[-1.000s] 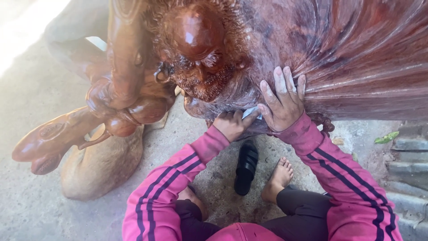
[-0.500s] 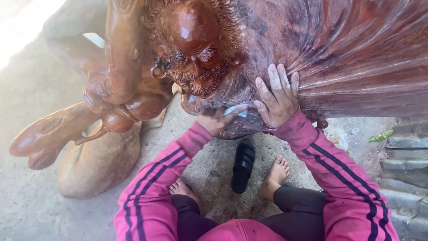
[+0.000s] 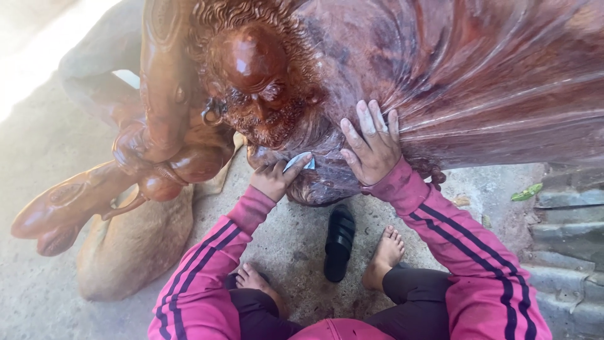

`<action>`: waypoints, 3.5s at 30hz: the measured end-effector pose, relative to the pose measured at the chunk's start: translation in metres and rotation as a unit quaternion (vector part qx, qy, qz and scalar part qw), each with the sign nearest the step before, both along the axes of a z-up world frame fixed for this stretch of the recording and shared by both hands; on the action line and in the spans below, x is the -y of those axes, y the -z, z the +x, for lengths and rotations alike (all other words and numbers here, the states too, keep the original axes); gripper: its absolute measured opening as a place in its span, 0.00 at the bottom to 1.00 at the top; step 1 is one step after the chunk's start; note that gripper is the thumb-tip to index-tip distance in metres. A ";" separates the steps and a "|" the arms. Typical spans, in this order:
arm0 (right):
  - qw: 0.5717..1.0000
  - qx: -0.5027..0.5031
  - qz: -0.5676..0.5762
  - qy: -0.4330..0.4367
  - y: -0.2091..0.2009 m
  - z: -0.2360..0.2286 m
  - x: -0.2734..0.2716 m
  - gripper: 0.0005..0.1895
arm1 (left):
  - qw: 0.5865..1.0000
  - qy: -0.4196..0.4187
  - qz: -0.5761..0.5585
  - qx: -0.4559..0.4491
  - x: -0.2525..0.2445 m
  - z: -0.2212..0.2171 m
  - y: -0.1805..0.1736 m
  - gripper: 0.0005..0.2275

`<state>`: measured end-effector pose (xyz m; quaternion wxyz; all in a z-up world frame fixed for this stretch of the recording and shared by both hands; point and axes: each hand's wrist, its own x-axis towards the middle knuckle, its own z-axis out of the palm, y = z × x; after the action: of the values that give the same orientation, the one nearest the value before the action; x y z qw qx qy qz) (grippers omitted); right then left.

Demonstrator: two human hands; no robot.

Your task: The person polishes an intricate wooden statue using a small piece of sandpaper or polishing cloth.

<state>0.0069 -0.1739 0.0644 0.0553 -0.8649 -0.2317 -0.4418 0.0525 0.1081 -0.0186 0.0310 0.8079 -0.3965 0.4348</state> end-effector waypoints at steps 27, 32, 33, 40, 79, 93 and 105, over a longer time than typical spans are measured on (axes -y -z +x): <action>1.000 0.008 0.008 -0.008 -0.010 -0.003 -0.001 0.28 | 1.000 -0.016 0.011 -0.014 0.003 -0.001 0.008 0.20; 1.000 0.005 0.014 -0.010 -0.013 -0.005 -0.002 0.28 | 1.000 -0.018 0.016 -0.013 0.003 -0.001 0.007 0.20; 1.000 0.006 0.015 -0.010 -0.015 -0.006 -0.003 0.28 | 1.000 -0.016 0.011 -0.013 0.003 0.000 0.009 0.20; 1.000 0.008 0.014 -0.008 -0.012 -0.004 -0.002 0.27 | 1.000 -0.008 0.003 -0.023 0.005 -0.003 0.000 0.20; 1.000 0.011 0.013 0.008 -0.018 -0.009 -0.004 0.27 | 1.000 -0.015 -0.008 -0.021 0.007 -0.002 0.018 0.20; 1.000 0.007 0.018 -0.001 -0.014 -0.006 -0.001 0.27 | 0.999 -0.040 0.000 -0.029 0.005 -0.005 0.016 0.21; 1.000 0.002 0.022 -0.009 -0.015 -0.007 -0.001 0.27 | 0.998 -0.040 0.007 -0.045 0.004 -0.005 0.017 0.22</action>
<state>-0.0001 -0.1725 0.0796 0.0778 -0.8603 -0.2298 -0.4483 0.0480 0.1038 -0.0359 0.0256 0.8424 -0.3649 0.3957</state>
